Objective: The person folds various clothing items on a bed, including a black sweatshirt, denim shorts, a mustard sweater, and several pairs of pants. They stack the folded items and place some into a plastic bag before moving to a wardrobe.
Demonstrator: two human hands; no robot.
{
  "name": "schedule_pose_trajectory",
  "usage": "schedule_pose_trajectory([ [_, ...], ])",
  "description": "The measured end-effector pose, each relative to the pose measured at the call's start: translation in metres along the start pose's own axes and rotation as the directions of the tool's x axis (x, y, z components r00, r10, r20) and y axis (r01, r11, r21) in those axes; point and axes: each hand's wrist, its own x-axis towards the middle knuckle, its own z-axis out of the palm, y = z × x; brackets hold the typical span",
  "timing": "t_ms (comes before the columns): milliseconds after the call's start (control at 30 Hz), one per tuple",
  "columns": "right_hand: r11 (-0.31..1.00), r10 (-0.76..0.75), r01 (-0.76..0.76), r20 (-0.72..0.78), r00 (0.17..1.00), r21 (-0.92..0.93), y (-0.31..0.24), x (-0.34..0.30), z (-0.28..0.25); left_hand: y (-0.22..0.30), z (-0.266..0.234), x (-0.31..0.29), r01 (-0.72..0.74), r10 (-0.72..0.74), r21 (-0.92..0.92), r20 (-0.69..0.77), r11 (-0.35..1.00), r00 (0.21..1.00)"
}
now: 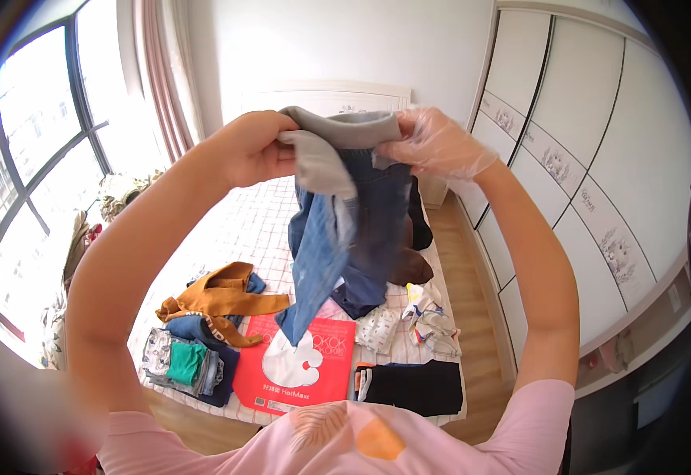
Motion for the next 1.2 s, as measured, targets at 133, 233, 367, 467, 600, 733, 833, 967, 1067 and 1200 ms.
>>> schedule_pose_trajectory([
  [133,0.995,-0.013,0.014,-0.009,1.0,0.098,0.007,0.0,0.009,0.0,0.012,0.0,-0.048,0.052,-0.154,0.023,0.987,0.998],
  [233,0.99,-0.037,0.044,-0.055,0.998,0.133,0.007,0.001,0.015,-0.007,0.011,0.005,-0.104,0.118,-0.187,0.067,0.977,0.991],
  [367,0.902,-0.378,0.323,-0.166,0.911,-0.286,0.013,-0.003,0.031,-0.007,0.009,0.003,-0.164,0.199,-0.255,0.118,0.953,0.973],
  [467,0.937,-0.262,0.205,-0.179,0.948,-0.283,0.007,0.005,0.016,-0.001,-0.005,-0.005,-0.267,0.215,0.433,0.166,0.861,0.963],
  [600,0.931,-0.218,0.135,-0.221,0.951,-0.338,-0.014,0.001,0.014,-0.038,-0.035,0.013,-0.378,0.456,0.759,0.121,0.53,0.882],
  [733,0.905,0.08,-0.13,-0.14,0.987,-0.404,-0.065,0.002,0.023,-0.045,-0.024,-0.002,-0.441,0.329,0.344,0.337,0.829,0.882],
  [833,0.788,0.356,-0.389,-0.163,0.92,-0.477,-0.113,0.002,0.057,-0.045,-0.013,-0.002,-0.513,0.387,0.151,0.49,0.845,0.781],
  [967,0.654,0.459,-0.255,0.105,0.882,-0.713,-0.11,0.006,0.013,-0.029,-0.003,-0.011,-0.506,0.386,0.127,0.497,0.853,0.777],
  [1067,0.615,0.298,-0.201,-0.012,0.955,-0.763,-0.098,0.003,0.01,-0.06,-0.014,-0.018,-0.669,0.651,0.085,0.169,0.739,0.74],
  [1200,0.616,0.137,0.112,0.246,0.96,-0.78,-0.091,0.001,-0.026,-0.209,-0.055,-0.028,-0.777,0.812,0.251,-0.271,0.577,0.516],
])
